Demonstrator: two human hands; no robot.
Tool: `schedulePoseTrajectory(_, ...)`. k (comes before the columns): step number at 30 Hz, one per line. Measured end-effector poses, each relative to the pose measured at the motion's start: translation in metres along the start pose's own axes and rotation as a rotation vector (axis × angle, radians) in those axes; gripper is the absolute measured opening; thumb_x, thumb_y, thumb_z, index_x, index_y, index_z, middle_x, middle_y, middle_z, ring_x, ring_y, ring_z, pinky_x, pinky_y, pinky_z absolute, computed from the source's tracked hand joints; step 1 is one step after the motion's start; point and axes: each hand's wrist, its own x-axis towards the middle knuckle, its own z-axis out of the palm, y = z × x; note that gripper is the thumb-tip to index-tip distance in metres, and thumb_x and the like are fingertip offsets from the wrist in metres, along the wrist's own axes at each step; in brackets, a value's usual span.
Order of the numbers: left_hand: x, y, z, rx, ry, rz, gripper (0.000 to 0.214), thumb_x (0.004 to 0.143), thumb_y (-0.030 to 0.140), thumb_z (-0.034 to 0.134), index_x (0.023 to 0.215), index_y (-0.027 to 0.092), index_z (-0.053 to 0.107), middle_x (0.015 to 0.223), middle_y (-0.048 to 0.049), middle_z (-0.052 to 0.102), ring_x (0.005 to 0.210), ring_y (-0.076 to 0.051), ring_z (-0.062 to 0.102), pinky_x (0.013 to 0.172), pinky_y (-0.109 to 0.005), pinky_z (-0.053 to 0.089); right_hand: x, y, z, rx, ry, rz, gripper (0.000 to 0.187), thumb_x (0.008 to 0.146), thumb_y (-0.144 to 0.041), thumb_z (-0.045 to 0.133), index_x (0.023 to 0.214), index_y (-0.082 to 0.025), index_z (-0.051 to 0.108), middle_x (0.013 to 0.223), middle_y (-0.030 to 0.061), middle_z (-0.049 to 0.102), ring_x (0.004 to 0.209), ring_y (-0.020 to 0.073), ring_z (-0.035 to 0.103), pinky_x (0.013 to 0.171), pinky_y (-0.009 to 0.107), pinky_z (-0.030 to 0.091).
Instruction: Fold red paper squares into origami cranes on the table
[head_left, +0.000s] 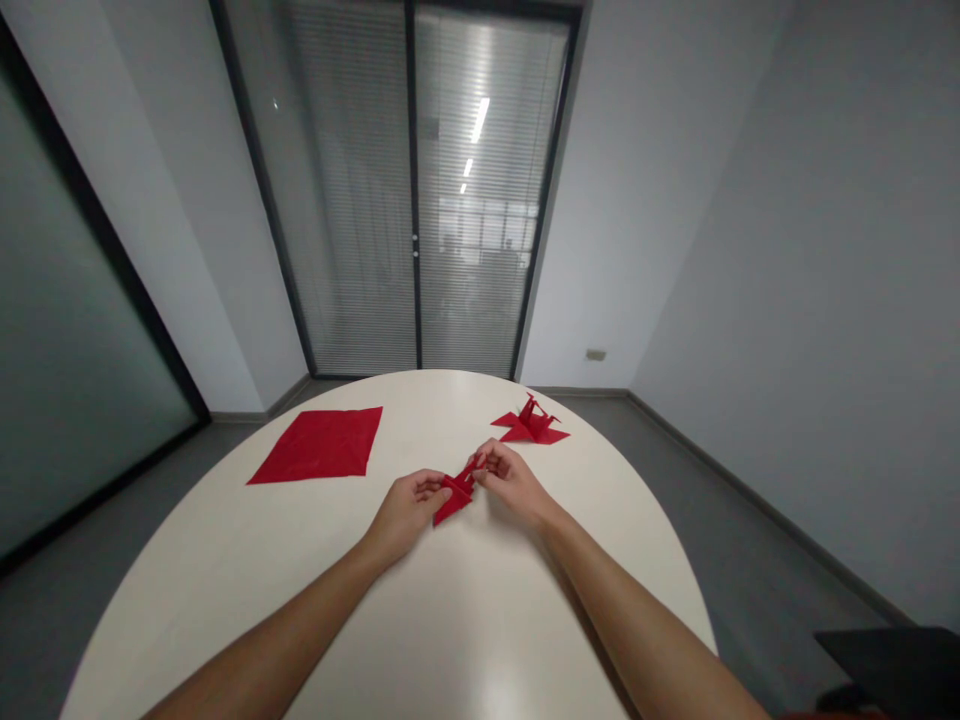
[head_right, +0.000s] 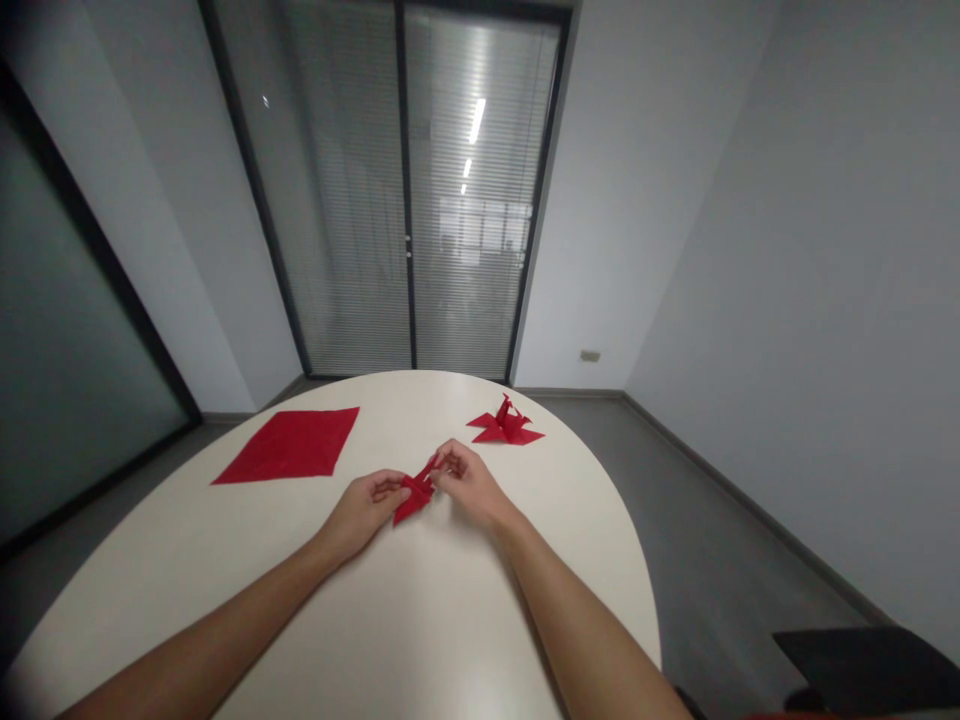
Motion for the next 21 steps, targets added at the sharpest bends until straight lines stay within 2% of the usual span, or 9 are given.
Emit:
schedulePoseTrajectory(5,-0.0012,0.0001,0.0006,0.018,-0.002,0.004,0.024,0.071,0.033,0.076,0.086,0.016,0.071,0.084,-0.0082,0.077,0.077,-0.022,0.070,0.075,-0.032,0.053,-0.0018,-0.0013,-0.0018,0.005,-0.011,-0.015,0.022,0.081,-0.029,0.069,0.079,-0.023,0.048,0.087,0.0021,0.066,0.078,0.0177,0.058,0.073,0.032,0.045)
schedulePoseTrajectory(10,-0.0024,0.0033,0.0001,-0.003,0.014,0.034,0.026,0.071,0.035,0.076,0.088,0.016,0.070,0.085,-0.0078,0.076,0.078,-0.021,0.071,0.074,-0.032,0.054,-0.0033,0.0023,-0.0071,-0.139,0.019,-0.013,0.023,0.085,-0.041,0.071,0.084,-0.021,0.059,0.081,0.0020,0.065,0.075,0.0178,0.060,0.073,0.032,0.046)
schedulePoseTrajectory(15,-0.0027,0.0037,0.0009,-0.030,0.053,0.057,0.029,0.069,0.032,0.078,0.092,0.017,0.067,0.084,-0.0052,0.074,0.070,-0.018,0.069,0.067,-0.028,0.053,-0.0034,0.0041,-0.0080,-0.212,0.059,-0.018,0.025,0.084,-0.043,0.073,0.094,-0.021,0.066,0.082,0.0028,0.070,0.076,0.0188,0.064,0.074,0.034,0.048)
schedulePoseTrajectory(21,-0.0043,0.0006,0.0016,0.079,0.037,0.123,0.026,0.073,0.030,0.075,0.094,0.017,0.070,0.085,-0.0068,0.075,0.075,-0.019,0.069,0.074,-0.030,0.053,0.0003,0.0020,-0.0043,-0.186,0.094,0.006,0.028,0.082,-0.046,0.075,0.083,-0.019,0.068,0.079,0.0040,0.072,0.074,0.0195,0.066,0.074,0.035,0.049)
